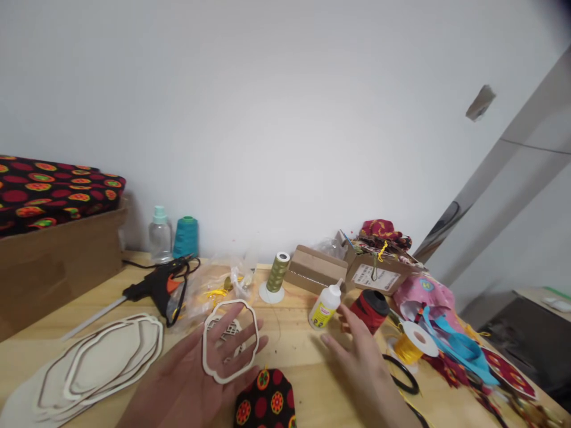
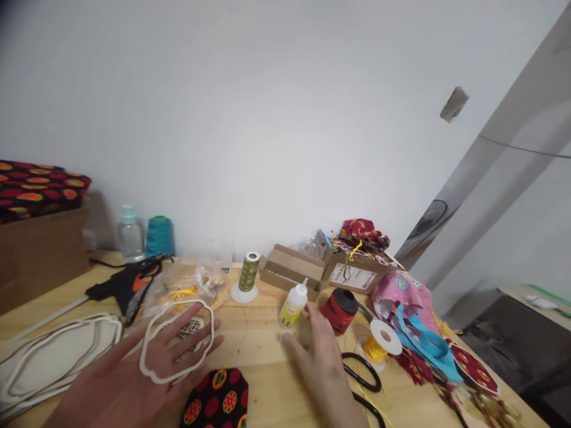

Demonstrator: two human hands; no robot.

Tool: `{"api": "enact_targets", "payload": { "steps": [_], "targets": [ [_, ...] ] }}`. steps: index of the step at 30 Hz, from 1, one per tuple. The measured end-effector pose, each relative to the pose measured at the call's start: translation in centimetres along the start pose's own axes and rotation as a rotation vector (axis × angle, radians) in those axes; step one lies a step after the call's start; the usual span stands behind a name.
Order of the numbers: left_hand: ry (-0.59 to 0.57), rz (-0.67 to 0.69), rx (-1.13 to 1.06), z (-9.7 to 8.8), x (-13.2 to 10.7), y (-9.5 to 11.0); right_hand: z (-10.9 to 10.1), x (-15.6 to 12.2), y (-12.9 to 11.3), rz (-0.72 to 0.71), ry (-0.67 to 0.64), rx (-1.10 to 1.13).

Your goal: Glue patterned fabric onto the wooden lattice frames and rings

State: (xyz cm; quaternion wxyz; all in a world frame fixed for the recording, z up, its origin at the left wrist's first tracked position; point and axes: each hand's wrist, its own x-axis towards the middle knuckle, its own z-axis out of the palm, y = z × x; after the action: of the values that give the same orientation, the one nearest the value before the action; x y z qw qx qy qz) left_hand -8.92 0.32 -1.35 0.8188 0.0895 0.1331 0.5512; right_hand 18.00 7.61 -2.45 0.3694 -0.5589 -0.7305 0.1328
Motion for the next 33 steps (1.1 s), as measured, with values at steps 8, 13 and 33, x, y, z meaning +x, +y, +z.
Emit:
{"api": "enact_targets", "payload": {
  "steps": [8, 13, 33],
  "targets": [
    [-0.059, 0.091, -0.011, -0.3, 0.1, 0.4, 3.1, 3.5, -0.9, 0.078, -0.030, 0.301],
    [-0.022, 0.105, 0.032, -0.3, 0.2, 0.2, 0.5, 2.9, -4.0, 0.024, -0.033, 0.435],
    [-0.085, 0.029, 0.029, -0.6, -0.2, -0.7, 2.0, 1.7, -6.7, 0.480, -0.021, 1.766]
  ]
}}
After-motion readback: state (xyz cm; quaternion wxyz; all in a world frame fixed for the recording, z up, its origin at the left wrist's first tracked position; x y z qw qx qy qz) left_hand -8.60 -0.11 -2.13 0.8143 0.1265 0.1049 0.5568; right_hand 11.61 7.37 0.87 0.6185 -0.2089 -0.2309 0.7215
